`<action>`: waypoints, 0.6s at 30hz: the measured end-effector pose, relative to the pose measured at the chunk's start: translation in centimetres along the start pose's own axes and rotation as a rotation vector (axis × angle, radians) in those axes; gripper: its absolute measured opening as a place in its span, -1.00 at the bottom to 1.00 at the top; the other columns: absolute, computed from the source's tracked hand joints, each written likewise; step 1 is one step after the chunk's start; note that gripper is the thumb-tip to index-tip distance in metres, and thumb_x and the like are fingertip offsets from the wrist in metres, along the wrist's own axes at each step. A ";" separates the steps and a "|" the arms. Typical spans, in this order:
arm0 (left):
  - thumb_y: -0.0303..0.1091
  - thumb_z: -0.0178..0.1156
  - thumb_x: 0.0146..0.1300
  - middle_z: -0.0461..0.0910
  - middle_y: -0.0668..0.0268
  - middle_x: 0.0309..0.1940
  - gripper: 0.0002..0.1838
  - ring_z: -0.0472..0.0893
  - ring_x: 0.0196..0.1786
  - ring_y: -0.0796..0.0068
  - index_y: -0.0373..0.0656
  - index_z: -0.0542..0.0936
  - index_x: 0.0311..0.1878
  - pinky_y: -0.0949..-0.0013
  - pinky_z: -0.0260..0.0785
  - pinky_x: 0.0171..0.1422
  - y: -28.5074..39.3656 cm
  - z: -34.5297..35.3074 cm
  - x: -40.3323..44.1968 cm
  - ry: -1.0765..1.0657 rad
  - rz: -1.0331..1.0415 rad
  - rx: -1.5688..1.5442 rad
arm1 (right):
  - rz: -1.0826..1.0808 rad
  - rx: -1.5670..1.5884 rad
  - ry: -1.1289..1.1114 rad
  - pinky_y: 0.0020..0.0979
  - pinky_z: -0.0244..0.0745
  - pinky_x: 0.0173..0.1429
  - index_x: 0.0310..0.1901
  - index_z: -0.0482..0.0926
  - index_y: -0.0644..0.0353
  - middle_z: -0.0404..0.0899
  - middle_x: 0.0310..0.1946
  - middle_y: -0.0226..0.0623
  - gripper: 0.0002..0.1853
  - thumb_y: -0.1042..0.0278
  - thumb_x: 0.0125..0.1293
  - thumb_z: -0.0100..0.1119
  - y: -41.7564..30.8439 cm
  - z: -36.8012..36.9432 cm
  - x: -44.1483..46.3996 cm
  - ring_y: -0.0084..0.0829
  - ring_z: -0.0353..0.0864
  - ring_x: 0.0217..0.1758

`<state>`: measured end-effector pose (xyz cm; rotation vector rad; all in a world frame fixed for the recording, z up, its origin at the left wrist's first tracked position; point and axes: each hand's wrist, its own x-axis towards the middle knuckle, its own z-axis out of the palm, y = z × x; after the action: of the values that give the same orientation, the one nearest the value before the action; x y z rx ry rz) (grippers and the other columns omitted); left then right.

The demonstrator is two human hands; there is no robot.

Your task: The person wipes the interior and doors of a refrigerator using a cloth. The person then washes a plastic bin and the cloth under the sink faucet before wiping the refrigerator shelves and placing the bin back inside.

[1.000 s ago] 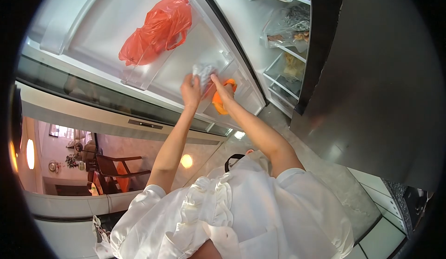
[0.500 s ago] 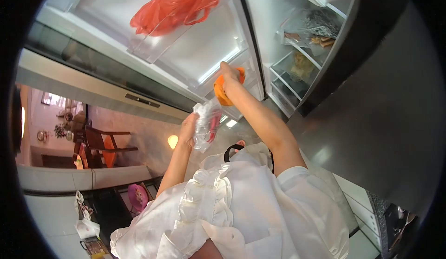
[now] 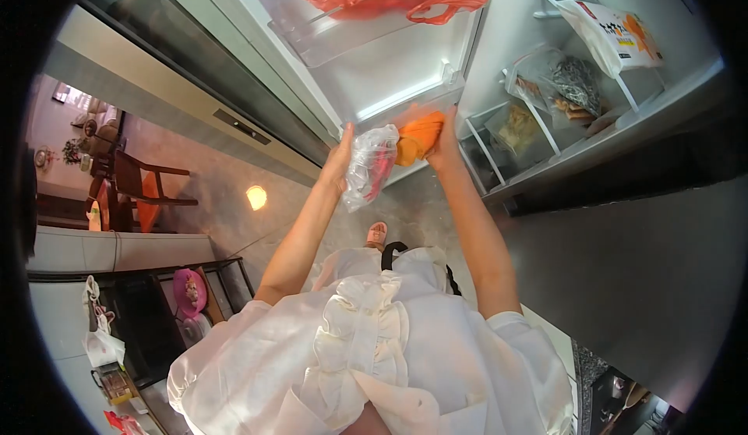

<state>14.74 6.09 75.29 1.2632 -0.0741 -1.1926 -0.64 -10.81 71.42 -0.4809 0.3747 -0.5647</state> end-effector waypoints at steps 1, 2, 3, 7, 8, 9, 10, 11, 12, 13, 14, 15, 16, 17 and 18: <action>0.27 0.10 0.30 0.58 0.01 0.00 -0.15 0.57 0.06 0.34 -0.54 0.45 0.14 0.31 0.38 0.17 0.4 -0.2 0.5 -0.053 -0.092 -0.050 | -0.087 0.150 0.037 0.03 0.38 0.31 0.29 0.31 0.23 0.46 0.18 -0.04 -0.16 -0.44 0.36 -0.32 -0.2 -0.4 -0.3 -0.04 0.48 0.23; 0.27 0.10 0.30 0.58 0.01 0.00 -0.15 0.57 0.06 0.34 -0.54 0.45 0.14 0.31 0.38 0.17 -0.2 -1.2 1.8 -0.060 -0.099 -0.056 | -0.177 0.302 0.073 0.08 0.25 0.41 0.35 0.26 0.17 0.40 0.25 -0.04 -0.09 -0.52 0.33 -0.49 -0.4 -1.0 -0.4 0.00 0.41 0.31; 0.26 0.12 0.28 0.58 0.00 0.01 -0.14 0.53 0.13 0.34 -0.56 0.44 0.14 0.28 0.34 0.22 -1.2 -2.2 3.3 0.007 -0.053 0.065 | -0.196 0.414 0.140 0.20 0.21 0.39 0.34 0.28 0.14 0.41 0.25 -0.03 -0.16 -0.47 0.37 -0.43 -1.0 -1.4 0.3 0.08 0.41 0.29; 0.22 0.18 0.20 0.56 -0.01 0.05 -0.14 0.46 0.20 0.32 -0.59 0.44 0.12 0.25 0.24 0.31 -2.0 -2.4 4.5 0.129 0.068 0.252 | -0.329 0.544 0.101 0.13 0.38 0.26 0.19 0.42 0.05 0.50 0.12 -0.24 -0.47 -0.19 0.43 -0.15 1.4 -4.7 7.1 -0.10 0.49 0.18; 0.22 0.18 0.20 0.56 -0.01 0.05 -0.14 0.46 0.20 0.32 -0.59 0.44 0.12 0.25 0.24 0.31 -1.7 -2.1 3.8 0.118 0.065 0.253 | -0.288 0.569 0.117 0.10 0.40 0.25 0.18 0.44 0.06 0.53 0.10 -0.28 -0.51 -0.11 0.42 -0.07 2.2 -2.9 6.5 -0.12 0.52 0.15; 0.21 0.19 0.20 0.56 0.00 0.04 -0.15 0.48 0.17 0.33 -0.58 0.45 0.11 0.27 0.26 0.28 -1.0 -1.3 2.7 0.128 0.081 0.266 | -0.248 0.592 0.133 0.06 0.42 0.24 0.18 0.46 0.07 0.56 0.07 -0.32 -0.54 -0.04 0.40 0.00 3.2 -1.1 5.3 -0.15 0.55 0.12; 0.21 0.20 0.20 0.56 0.02 0.03 -0.16 0.49 0.15 0.35 -0.57 0.46 0.10 0.28 0.29 0.26 -0.5 -0.9 2.3 0.141 0.097 0.281 | -0.262 0.504 0.134 0.01 0.43 0.24 0.18 0.46 0.07 0.57 0.06 -0.33 -0.53 -0.07 0.40 0.00 5.1 -0.8 5.4 -0.16 0.55 0.10; 0.21 0.20 0.20 0.56 0.02 0.03 -0.16 0.49 0.15 0.35 -0.57 0.46 0.10 0.28 0.29 0.26 -0.7 -1.3 3.0 0.134 0.089 0.286 | -0.274 0.422 0.142 -0.04 0.45 0.23 0.18 0.46 0.07 0.57 0.04 -0.34 -0.51 -0.10 0.40 -0.01 7.3 -0.9 5.1 -0.17 0.56 0.09; 0.19 0.19 0.21 0.57 0.06 0.01 -0.20 0.50 0.11 0.36 -0.52 0.47 0.11 0.30 0.30 0.24 -1.4 -2.3 4.0 0.117 0.042 0.280 | -0.280 0.427 0.154 -0.04 0.45 0.23 0.18 0.46 0.07 0.57 0.04 -0.34 -0.51 -0.10 0.40 -0.01 8.5 0.2 3.8 -0.17 0.56 0.09; 0.17 0.19 0.23 0.59 0.10 -0.01 -0.24 0.52 0.08 0.37 -0.48 0.48 0.12 0.32 0.31 0.22 -1.7 -2.8 4.7 0.098 -0.002 0.272 | -0.202 0.408 0.205 -0.09 0.46 0.22 0.18 0.46 0.08 0.58 0.02 -0.33 -0.48 -0.15 0.41 -0.04 8.9 2.1 2.3 -0.19 0.56 0.08; 0.17 0.19 0.23 0.59 0.10 -0.01 -0.24 0.52 0.08 0.37 -0.48 0.48 0.12 0.32 0.31 0.22 -1.5 -2.6 4.3 0.088 -0.005 0.276 | -0.127 0.385 0.253 -0.14 0.47 0.21 0.18 0.46 0.09 0.58 0.00 -0.33 -0.44 -0.21 0.42 -0.08 8.8 3.0 1.4 -0.21 0.56 0.06; 0.14 0.18 0.24 0.60 0.13 -0.04 -0.29 0.55 0.04 0.36 -0.42 0.49 0.12 0.31 0.36 0.17 -1.3 -2.3 3.7 0.055 -0.009 0.186 | -0.017 0.422 0.201 -0.18 0.51 0.15 0.14 0.48 0.12 0.58 -0.03 -0.28 -0.37 -0.31 0.41 -0.15 7.7 2.9 0.6 -0.22 0.57 0.05; 0.11 0.17 0.26 0.61 0.17 -0.07 -0.34 0.58 -0.01 0.36 -0.37 0.50 0.11 0.30 0.41 0.12 -1.1 -1.8 3.2 0.017 -0.013 0.094 | -0.034 0.416 0.204 -0.18 0.51 0.15 0.14 0.48 0.12 0.58 -0.03 -0.28 -0.37 -0.31 0.41 -0.15 6.4 3.7 0.3 -0.22 0.57 0.05; 0.11 0.17 0.26 0.61 0.17 -0.07 -0.34 0.58 -0.01 0.36 -0.37 0.50 0.11 0.30 0.41 0.12 -0.9 -1.6 3.2 -0.004 -0.014 0.095 | -0.098 0.287 0.152 -0.19 0.53 0.10 0.05 0.49 0.13 0.58 -0.09 -0.26 -0.35 -0.36 0.38 -0.16 4.6 4.6 0.3 -0.23 0.58 0.01; 0.09 0.16 0.27 0.62 0.17 -0.07 -0.38 0.61 -0.05 0.34 -0.33 0.51 0.10 0.27 0.45 0.07 -0.6 -1.5 3.1 -0.086 -0.111 -0.018 | -0.164 0.158 0.103 -0.21 0.55 0.04 -0.04 0.51 0.14 0.58 -0.14 -0.25 -0.32 -0.42 0.35 -0.17 2.9 5.3 0.6 -0.25 0.59 -0.04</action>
<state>16.68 5.01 72.55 1.2131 -0.0569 -1.3404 3.48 -7.29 74.09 -0.3326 0.3869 -0.7744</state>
